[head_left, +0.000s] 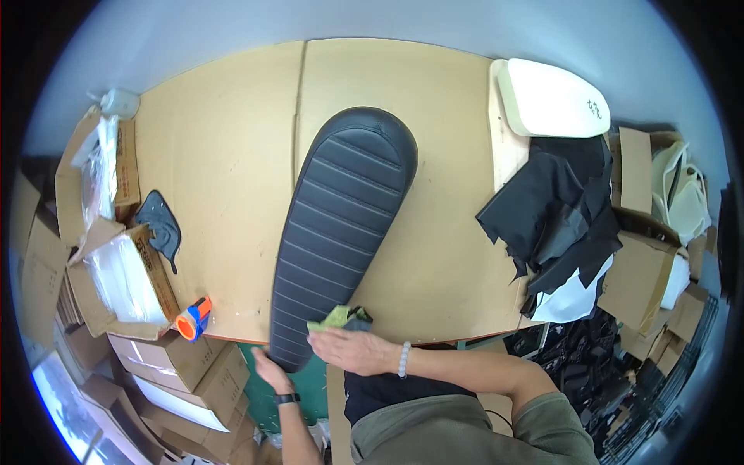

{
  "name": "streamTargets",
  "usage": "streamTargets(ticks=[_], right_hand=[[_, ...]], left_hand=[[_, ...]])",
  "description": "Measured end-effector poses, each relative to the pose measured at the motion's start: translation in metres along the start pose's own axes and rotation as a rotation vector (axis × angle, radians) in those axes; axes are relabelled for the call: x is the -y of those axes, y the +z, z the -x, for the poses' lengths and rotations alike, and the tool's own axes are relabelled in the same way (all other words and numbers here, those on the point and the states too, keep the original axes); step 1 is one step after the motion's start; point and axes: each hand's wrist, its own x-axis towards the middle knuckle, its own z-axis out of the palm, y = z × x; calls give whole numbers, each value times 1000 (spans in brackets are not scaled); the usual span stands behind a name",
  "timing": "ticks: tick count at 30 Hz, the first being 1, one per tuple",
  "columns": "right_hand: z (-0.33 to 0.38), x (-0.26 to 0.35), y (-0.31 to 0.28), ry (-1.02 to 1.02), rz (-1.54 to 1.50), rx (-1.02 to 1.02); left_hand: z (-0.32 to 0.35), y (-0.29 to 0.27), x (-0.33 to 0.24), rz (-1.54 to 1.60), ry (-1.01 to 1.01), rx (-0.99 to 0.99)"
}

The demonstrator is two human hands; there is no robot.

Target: Unpacking, inspecting, trimming threads with a lighter, using a heat gun for finishing, and cleaning a motorcycle seat with a cloth and solvent.

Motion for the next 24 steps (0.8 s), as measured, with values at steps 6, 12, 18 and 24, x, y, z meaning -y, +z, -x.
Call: streamTargets(ticks=[6,12,18,24], right_hand=[[-21,-47,-47,264,156,-253],[-1,-64,-57,365,280,-347],[-29,-110,-118,421,365,-414],[-112,-164,-191,587,423,-460]], left_hand=[[40,82,-143,-401,1002,-11],[60,161,-156,-477,1073,19],[60,166,-156,-456,1047,41],[56,169,-153,-441,1035,58]])
